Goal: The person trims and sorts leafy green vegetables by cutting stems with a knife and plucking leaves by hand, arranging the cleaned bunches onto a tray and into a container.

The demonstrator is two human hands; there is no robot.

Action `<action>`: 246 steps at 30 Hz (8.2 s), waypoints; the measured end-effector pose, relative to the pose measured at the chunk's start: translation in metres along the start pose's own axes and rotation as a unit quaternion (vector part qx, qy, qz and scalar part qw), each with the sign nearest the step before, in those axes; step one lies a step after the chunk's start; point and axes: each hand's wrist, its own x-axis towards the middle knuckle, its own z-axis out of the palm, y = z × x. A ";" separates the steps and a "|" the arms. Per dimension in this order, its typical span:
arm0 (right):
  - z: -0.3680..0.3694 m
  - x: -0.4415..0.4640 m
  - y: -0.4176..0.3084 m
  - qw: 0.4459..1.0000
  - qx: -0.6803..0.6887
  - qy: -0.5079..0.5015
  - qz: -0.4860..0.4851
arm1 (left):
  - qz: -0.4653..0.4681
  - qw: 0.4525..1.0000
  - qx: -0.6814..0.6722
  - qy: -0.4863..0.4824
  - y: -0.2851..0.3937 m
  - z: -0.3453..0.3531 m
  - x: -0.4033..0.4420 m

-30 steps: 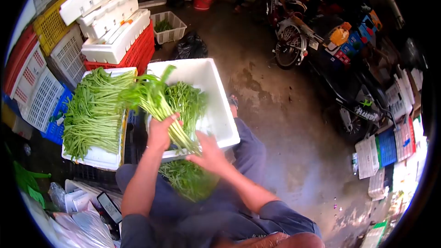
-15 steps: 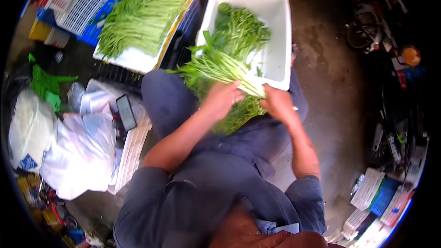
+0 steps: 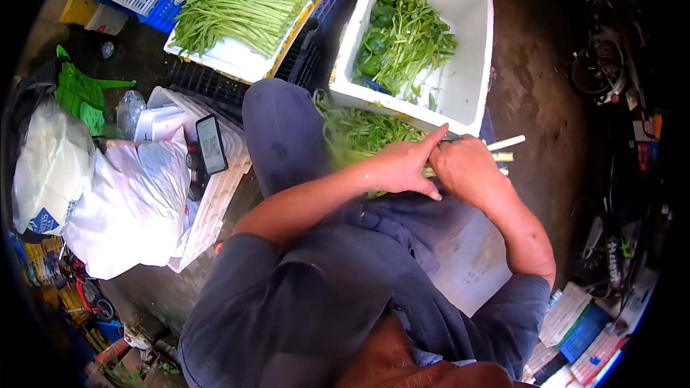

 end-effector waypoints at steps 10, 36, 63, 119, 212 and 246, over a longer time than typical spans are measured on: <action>-0.090 0.069 0.082 0.794 0.482 0.368 0.044 | -0.075 0.928 -0.326 0.166 -0.063 -0.023 0.001; 0.118 0.129 0.122 0.530 0.816 0.178 0.146 | -0.064 0.883 -0.390 0.254 -0.062 -0.063 0.007; 0.116 0.039 -0.095 0.817 0.463 0.313 0.142 | -0.314 0.944 -0.096 0.038 -0.040 -0.057 -0.076; 0.123 0.138 -0.025 0.812 0.505 0.197 0.216 | -0.234 0.813 0.496 0.194 -0.173 -0.387 0.018; 0.141 0.116 0.230 0.738 0.491 0.072 0.456 | -0.018 0.902 -0.275 0.333 -0.073 -0.206 0.050; 0.163 0.094 -0.021 0.472 0.681 0.469 0.305 | -0.250 0.920 -0.294 0.073 -0.094 -0.082 0.090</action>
